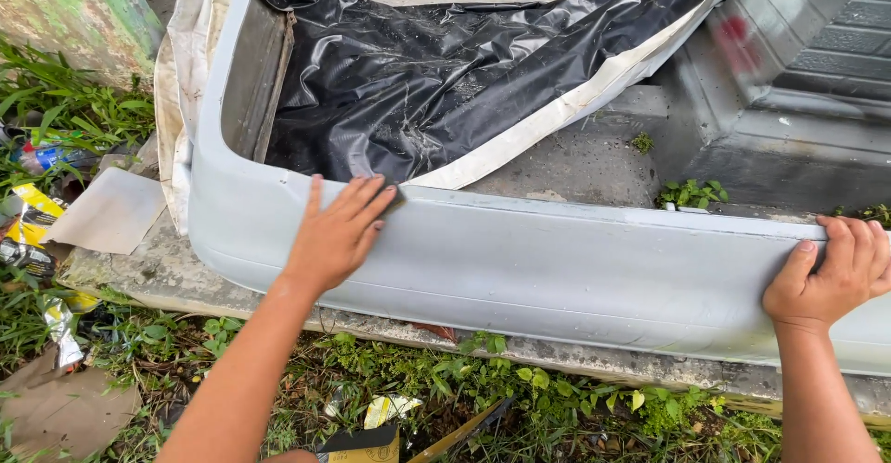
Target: The person cuts a sheet of sandpaper with scissors and then sands the surface of a gray car bumper. The person uses the sandpaper to smooth the bumper's surface in a back-and-forth motion.
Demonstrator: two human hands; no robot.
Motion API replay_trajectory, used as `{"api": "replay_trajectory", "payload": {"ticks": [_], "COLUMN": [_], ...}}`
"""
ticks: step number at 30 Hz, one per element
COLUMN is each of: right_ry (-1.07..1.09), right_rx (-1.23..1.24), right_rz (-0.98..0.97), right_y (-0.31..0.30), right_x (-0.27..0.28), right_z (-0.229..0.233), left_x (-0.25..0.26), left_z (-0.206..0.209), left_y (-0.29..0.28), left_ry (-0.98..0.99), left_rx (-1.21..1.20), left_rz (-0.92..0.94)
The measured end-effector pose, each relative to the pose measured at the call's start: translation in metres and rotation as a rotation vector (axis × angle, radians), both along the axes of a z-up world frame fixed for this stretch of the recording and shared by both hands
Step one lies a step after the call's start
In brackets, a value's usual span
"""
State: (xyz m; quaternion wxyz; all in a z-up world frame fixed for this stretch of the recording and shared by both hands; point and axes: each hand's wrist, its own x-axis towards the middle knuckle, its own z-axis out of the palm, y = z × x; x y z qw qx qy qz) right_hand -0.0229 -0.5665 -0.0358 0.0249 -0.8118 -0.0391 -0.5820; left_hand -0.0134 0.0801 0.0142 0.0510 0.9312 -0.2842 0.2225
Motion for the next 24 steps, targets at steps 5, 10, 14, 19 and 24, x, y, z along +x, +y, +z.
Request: {"api": "replay_trajectory", "payload": {"ticks": [5,10,14,19,24], "right_ry": [0.007,0.184,0.689,1.052,1.046], "right_rx": [0.042,0.317,0.692,1.154,1.422], "right_rz": [0.002,0.054,0.542,0.947,0.709], "right_y": [-0.004,0.043,0.145,0.143,0.048], "right_x": [0.004,-0.020,-0.103,-0.163,-0.218], "right_z": [-0.005,0.032,0.094,0.056,-0.018], "left_x": [-0.036,-0.066,-0.109,-0.118,-0.107], "left_z": [0.010,0.019,0.039,0.027,0.035], "left_y": [0.015,-0.129,-0.219,-0.294,-0.286], "left_ry": [-0.158,-0.006,0.595,0.730,0.992], "left_rx": [-0.059,-0.301,-0.648,-0.768,-0.456], "left_rz": [0.089,-0.208,-0.455,-0.609,-0.398]}}
